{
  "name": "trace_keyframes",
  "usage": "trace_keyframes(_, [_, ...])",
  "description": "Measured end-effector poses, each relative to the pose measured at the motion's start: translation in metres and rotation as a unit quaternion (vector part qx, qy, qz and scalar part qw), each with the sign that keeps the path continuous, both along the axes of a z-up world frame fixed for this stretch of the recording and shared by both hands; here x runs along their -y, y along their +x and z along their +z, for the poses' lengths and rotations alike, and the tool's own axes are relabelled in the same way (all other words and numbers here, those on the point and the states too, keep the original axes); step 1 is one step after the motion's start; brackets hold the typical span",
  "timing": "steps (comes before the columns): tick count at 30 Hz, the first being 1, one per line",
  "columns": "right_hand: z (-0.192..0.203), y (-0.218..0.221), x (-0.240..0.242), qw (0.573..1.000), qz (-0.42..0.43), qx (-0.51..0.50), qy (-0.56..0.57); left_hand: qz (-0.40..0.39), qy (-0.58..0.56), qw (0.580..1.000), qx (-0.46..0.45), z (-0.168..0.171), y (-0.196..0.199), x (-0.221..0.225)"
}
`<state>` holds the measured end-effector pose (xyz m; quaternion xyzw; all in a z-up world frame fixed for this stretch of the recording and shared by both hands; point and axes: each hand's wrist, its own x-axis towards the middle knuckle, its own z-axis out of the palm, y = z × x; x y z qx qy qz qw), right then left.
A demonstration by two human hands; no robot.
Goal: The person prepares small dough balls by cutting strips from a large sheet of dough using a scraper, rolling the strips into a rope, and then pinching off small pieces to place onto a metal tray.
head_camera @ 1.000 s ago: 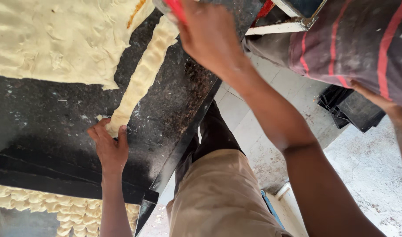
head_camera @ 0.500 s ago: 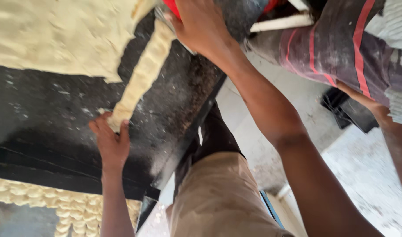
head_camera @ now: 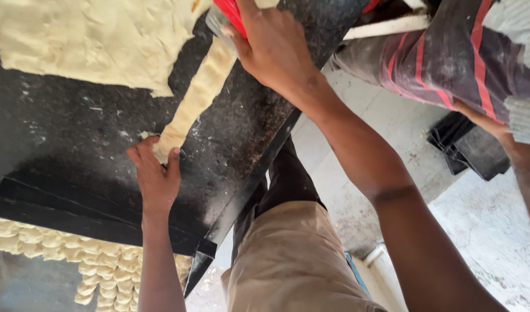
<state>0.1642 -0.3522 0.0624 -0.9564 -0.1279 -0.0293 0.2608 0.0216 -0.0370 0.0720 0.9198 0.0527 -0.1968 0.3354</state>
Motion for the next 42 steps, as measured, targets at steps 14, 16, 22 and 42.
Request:
trace_keyframes(14, [0.007,-0.024,-0.035,0.998,0.011,-0.031,0.059,-0.003,-0.007,1.000,0.003,-0.001,0.004,0.000])
trace_keyframes(16, [0.010,-0.032,-0.040,0.998,0.021,-0.038,0.047,-0.007,-0.012,1.000,0.007,-0.001,0.004,-0.001])
trace_keyframes(22, [0.007,-0.028,-0.051,0.995,-0.004,-0.094,0.021,-0.002,-0.024,1.000,0.002,0.002,0.006,0.001])
trace_keyframes(42, [0.040,-0.055,-0.095,0.991,0.025,-0.075,0.111,0.007,-0.033,0.999,-0.004,-0.006,0.000,-0.009])
